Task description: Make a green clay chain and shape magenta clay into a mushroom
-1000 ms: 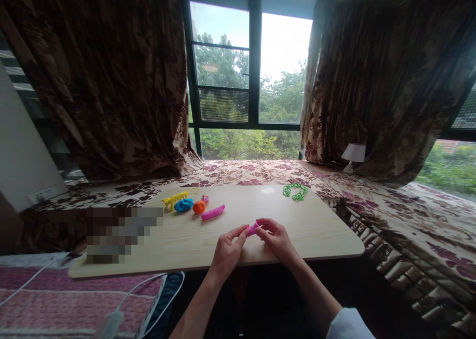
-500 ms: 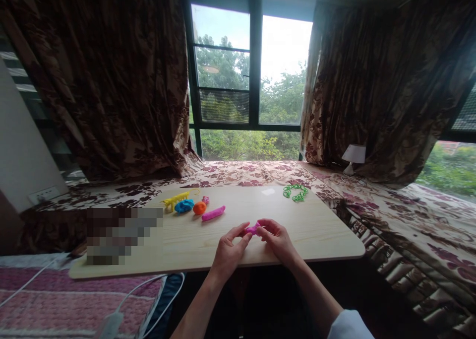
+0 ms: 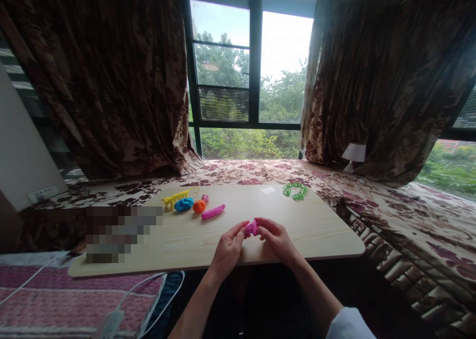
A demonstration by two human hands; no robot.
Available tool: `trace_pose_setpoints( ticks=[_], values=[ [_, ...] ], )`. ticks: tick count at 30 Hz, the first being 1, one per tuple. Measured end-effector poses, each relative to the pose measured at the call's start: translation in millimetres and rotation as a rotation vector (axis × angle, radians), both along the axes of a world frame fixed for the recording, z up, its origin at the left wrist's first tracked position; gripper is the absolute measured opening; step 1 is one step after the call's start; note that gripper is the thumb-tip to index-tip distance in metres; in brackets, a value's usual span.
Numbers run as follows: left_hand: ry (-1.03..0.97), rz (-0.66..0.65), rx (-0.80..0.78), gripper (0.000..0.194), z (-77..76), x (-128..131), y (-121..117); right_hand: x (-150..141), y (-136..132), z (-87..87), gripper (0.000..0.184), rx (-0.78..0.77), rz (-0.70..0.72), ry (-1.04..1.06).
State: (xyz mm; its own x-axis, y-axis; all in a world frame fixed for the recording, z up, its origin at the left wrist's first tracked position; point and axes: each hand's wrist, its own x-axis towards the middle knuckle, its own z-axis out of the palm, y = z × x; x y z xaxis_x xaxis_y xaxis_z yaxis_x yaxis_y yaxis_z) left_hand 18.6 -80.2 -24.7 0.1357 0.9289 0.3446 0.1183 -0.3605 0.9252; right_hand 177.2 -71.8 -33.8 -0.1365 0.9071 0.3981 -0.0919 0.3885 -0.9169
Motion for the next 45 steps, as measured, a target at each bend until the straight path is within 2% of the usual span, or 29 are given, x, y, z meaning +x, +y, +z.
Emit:
trace_pose_setpoints(
  ticks=[8, 11, 15, 18, 23, 26, 28, 30, 32, 34, 36, 41, 45],
  values=[
    [0.039, -0.026, -0.016, 0.033, -1.0, -4, 2, -1, -6, 3.5, 0.025, -0.061, 0.078, 0.070],
    [0.005, -0.063, -0.002, 0.032, -1.3, -4, 1, 1, -4, 2.5, 0.024, -0.059, 0.047, 0.058],
    [-0.075, 0.011, 0.035, 0.027, -3.1, -1, 0, 3, 0, 1.4, 0.034, -0.039, -0.026, 0.056],
    [-0.023, 0.039, 0.063, 0.025, -5.7, 2, 0, 2, 2, -2.5, 0.039, -0.031, -0.014, 0.023],
    [0.074, 0.060, 0.098, 0.030, -10.9, -1, 3, 0, 8, -10.8, 0.034, -0.003, -0.022, 0.013],
    [0.203, 0.210, 0.205, 0.031, -5.2, -19, 18, 7, 17, -9.8, 0.030, 0.049, -0.122, -0.097],
    [0.345, 0.359, 0.326, 0.028, 6.4, -35, 32, 16, 24, -6.8, 0.026, 0.133, -0.222, -0.218],
    [0.568, 0.500, 0.408, 0.027, 21.7, -51, 48, 24, 30, -4.0, 0.023, 0.220, -0.290, -0.348],
    [0.867, 0.591, 0.401, 0.029, 35.9, -62, 62, 29, 33, -3.1, 0.024, 0.264, -0.304, -0.465],
    [1.133, 0.584, 0.346, 0.029, 44.8, -67, 74, 32, 33, -4.1, 0.026, 0.271, -0.305, -0.550],
    [1.262, 0.545, 0.299, 0.026, 47.3, -69, 83, 33, 32, -5.7, 0.028, 0.264, -0.322, -0.602],
    [1.329, 0.490, 0.263, 0.019, 38.3, -71, 95, 37, 30, -3.5, 0.031, 0.259, -0.338, -0.718],
    [1.322, 0.471, 0.267, 0.016, 29.8, -79, 101, 42, 30, 6.3, 0.043, 0.293, -0.340, -0.826]
  ],
)
